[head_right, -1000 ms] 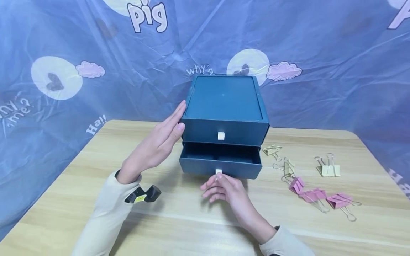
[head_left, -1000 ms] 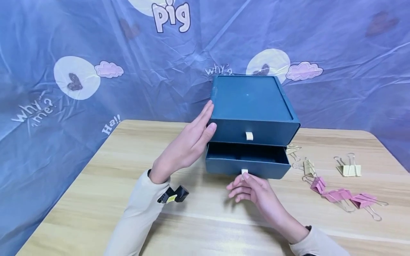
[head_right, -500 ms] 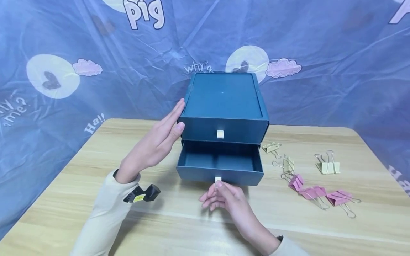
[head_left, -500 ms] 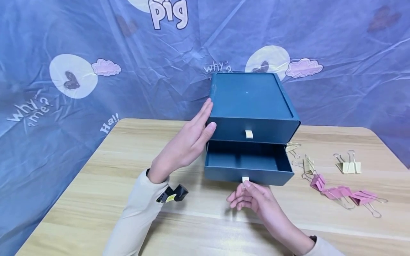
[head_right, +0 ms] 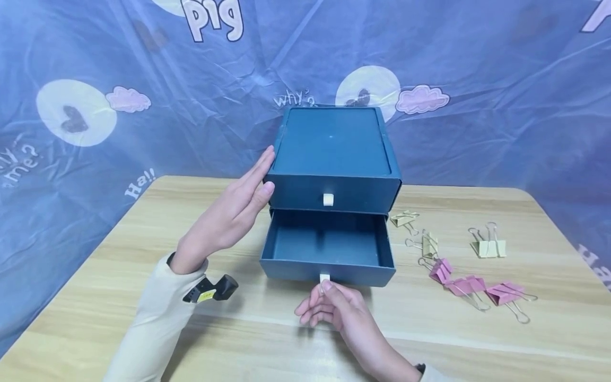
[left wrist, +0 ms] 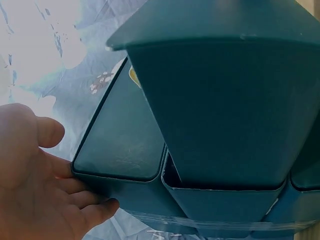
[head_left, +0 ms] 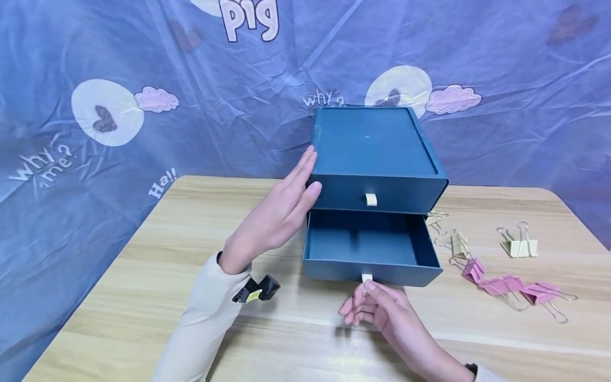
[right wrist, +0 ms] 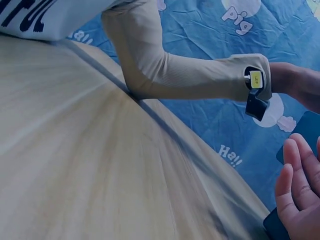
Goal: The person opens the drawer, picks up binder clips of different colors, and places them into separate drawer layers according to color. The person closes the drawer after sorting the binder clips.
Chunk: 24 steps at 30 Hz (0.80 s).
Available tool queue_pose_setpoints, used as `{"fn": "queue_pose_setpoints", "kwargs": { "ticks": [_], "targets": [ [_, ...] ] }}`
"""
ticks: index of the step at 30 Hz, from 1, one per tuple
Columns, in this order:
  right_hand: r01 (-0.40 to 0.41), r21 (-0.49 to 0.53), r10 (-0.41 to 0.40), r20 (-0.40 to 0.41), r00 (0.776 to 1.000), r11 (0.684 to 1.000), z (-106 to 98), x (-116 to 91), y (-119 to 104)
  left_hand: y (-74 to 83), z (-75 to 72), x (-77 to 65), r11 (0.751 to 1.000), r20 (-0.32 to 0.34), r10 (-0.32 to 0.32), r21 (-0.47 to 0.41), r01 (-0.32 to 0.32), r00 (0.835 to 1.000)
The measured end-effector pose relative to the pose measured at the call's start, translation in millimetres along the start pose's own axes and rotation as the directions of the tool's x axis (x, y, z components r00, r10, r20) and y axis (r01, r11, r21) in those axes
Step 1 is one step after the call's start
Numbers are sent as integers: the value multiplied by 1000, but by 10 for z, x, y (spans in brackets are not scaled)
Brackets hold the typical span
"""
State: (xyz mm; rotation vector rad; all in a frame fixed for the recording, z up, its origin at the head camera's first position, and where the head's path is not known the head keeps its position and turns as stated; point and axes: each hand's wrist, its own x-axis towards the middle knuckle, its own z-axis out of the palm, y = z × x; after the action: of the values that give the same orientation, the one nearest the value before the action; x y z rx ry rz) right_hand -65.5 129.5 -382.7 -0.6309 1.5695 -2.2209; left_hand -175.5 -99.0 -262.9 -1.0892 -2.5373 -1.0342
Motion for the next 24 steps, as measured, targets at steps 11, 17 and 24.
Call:
{"fn": "queue_pose_setpoints", "kwargs": {
  "ticks": [11,17,24],
  "targets": [
    [18,28,-19,28,999,999,41,-94,52,10,-1,-3,1000,2,-5,-3,5,1000],
    [-13,41,12,27,1000,999,72,-120,31,11,-6,-9,1000,2,0,-6,0,1000],
    [-96,80,94,31,995,992,88,-160,2,13,-9,1,1000,6,5,-4,-5,1000]
  ]
}}
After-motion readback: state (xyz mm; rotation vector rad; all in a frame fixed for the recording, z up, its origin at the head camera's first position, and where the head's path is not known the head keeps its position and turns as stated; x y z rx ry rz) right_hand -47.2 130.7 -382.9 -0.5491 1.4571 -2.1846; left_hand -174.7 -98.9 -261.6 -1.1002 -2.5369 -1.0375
